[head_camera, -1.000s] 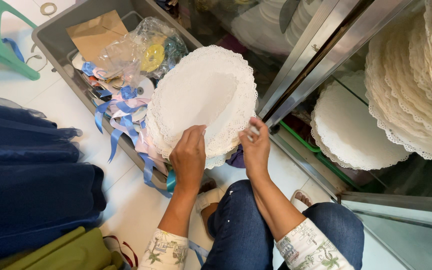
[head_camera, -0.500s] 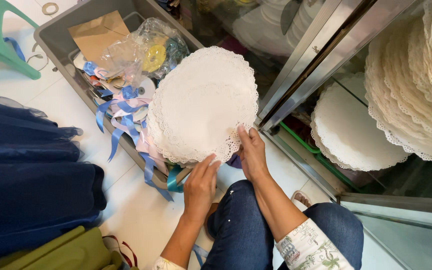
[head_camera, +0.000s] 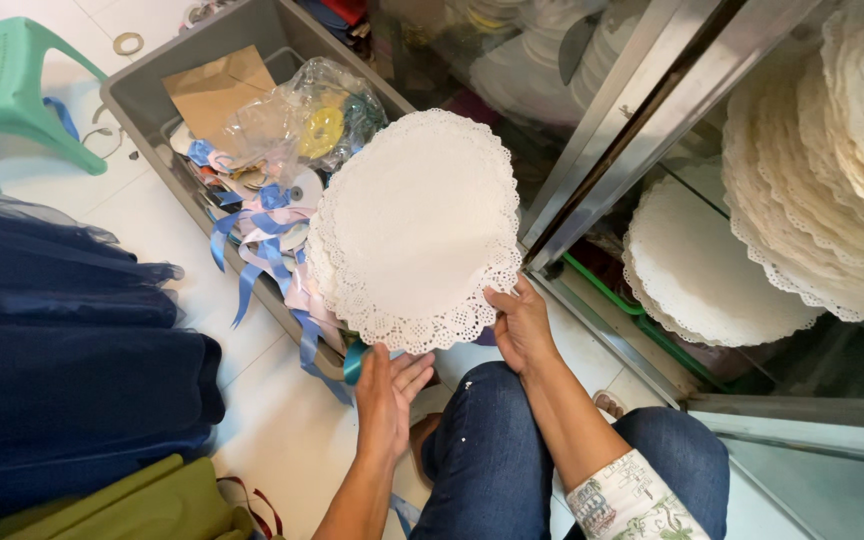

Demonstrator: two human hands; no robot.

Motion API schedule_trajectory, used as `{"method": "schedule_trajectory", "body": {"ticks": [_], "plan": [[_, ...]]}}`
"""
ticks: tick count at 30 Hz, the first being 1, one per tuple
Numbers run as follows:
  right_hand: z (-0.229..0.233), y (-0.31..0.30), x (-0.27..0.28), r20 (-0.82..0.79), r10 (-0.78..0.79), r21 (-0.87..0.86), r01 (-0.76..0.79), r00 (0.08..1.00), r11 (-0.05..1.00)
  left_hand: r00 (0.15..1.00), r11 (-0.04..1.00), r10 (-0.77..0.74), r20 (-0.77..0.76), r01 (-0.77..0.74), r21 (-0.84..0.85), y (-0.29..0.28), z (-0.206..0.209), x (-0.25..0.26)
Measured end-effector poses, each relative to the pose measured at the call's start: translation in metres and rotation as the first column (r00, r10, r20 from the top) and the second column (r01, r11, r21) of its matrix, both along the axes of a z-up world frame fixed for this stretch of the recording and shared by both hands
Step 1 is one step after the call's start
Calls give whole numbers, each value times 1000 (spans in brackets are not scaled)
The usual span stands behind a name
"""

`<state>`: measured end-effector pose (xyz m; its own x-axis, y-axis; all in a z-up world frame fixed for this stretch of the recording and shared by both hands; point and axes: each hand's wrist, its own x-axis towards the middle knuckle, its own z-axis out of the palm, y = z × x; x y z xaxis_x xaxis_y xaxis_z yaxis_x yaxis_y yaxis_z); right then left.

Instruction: The person sits on the floor and repeatedly picks up white lace doilies from a stack in a storage bin, then places them one by one onto a stack inside a glass display cabinet. The person handles the doilies by hand, transferring them between the two locations.

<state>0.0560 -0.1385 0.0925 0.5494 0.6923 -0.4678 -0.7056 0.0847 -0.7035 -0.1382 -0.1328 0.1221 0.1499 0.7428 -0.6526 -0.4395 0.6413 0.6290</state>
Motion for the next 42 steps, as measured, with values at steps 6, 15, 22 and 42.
{"method": "schedule_trajectory", "body": {"ticks": [6,15,22,42], "plan": [[-6,-20,7,26,-9,-34,10,1000,999,997,995,41,-64,-35,98,17,-39,6],[-26,-40,39,87,-71,-74,77,994,994,961,953,-54,-272,131,273,1,-44,16],[25,-77,72,261,-14,-39,25,965,999,945,912,-191,-265,271,309,-21,3,38],[-40,-239,226,450,-141,-160,235,882,959,690,589,-626,-363,723,360,-38,-61,229]]}}
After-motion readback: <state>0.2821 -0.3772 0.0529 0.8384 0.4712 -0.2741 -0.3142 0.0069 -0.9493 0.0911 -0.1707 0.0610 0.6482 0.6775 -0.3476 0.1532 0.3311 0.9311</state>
